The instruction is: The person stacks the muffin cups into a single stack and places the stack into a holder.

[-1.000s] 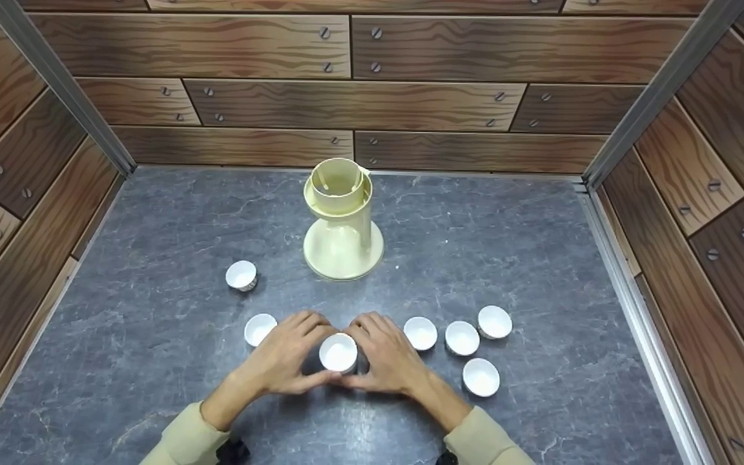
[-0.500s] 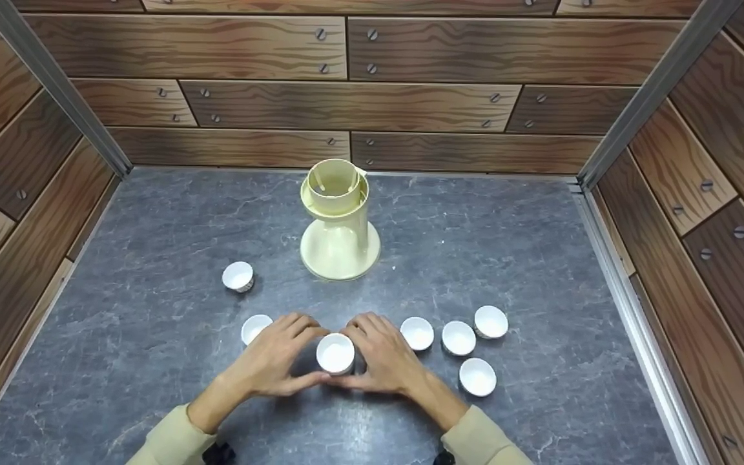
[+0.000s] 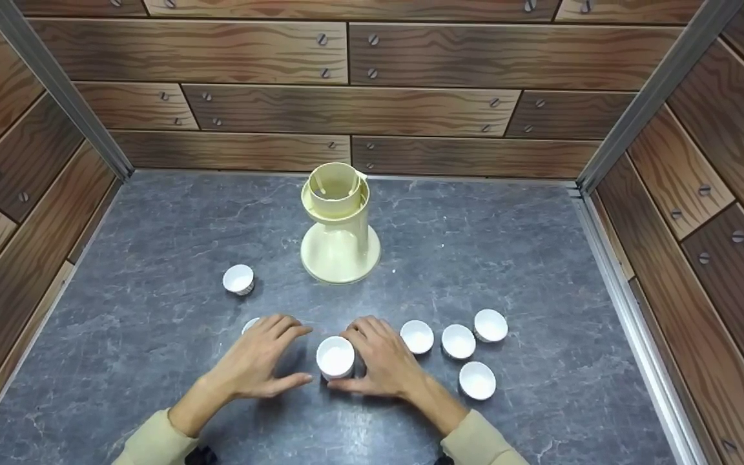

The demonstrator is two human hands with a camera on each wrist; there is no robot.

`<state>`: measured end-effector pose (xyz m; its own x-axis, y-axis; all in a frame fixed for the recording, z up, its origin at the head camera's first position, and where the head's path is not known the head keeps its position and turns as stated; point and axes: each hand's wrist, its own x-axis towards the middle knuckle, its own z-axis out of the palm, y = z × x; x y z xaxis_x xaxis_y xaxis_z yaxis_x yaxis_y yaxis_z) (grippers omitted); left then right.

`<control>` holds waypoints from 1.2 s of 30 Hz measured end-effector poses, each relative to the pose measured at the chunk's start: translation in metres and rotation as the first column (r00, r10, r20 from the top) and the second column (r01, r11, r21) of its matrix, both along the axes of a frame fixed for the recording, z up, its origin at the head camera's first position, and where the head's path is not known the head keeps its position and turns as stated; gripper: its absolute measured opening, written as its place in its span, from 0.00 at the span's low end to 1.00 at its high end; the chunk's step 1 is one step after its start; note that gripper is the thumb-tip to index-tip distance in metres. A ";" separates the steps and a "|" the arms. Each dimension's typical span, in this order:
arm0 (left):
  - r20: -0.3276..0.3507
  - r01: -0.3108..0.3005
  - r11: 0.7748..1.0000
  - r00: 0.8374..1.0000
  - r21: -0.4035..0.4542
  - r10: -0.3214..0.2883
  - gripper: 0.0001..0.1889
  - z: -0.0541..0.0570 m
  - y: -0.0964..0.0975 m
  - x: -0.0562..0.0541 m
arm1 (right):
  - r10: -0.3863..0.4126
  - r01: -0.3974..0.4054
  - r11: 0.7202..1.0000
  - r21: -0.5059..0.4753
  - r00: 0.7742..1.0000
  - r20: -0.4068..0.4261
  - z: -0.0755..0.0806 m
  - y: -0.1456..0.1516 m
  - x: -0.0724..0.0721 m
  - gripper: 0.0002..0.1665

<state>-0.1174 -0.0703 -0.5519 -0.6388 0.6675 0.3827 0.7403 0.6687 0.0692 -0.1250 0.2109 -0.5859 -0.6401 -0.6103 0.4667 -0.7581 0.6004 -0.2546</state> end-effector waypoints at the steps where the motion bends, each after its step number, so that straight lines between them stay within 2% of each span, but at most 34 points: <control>1: 0.002 -0.004 1.000 1.000 0.001 0.004 0.40 0.000 -0.001 0.000 | -0.001 0.001 1.000 0.001 1.000 0.002 0.000 0.000 0.000 0.43; 10: 0.023 -0.061 0.998 0.998 -0.021 0.061 0.41 -0.001 -0.017 -0.002 | -0.003 0.002 1.000 -0.007 1.000 -0.008 -0.001 0.000 0.000 0.43; 17: 0.047 -0.110 0.994 0.993 -0.022 0.111 0.41 -0.005 -0.032 -0.003 | -0.014 0.013 1.000 0.015 0.999 0.031 0.000 0.001 0.001 0.43; 26: 0.071 -0.159 0.987 0.984 -0.027 0.160 0.41 -0.009 -0.049 -0.005 | -0.005 0.005 1.000 -0.001 1.000 -0.007 0.000 0.000 0.000 0.42; 36: 0.072 -0.202 0.979 0.976 -0.028 0.204 0.42 -0.018 -0.063 -0.008 | -0.012 0.012 1.000 0.005 1.000 -0.006 0.000 -0.001 0.000 0.43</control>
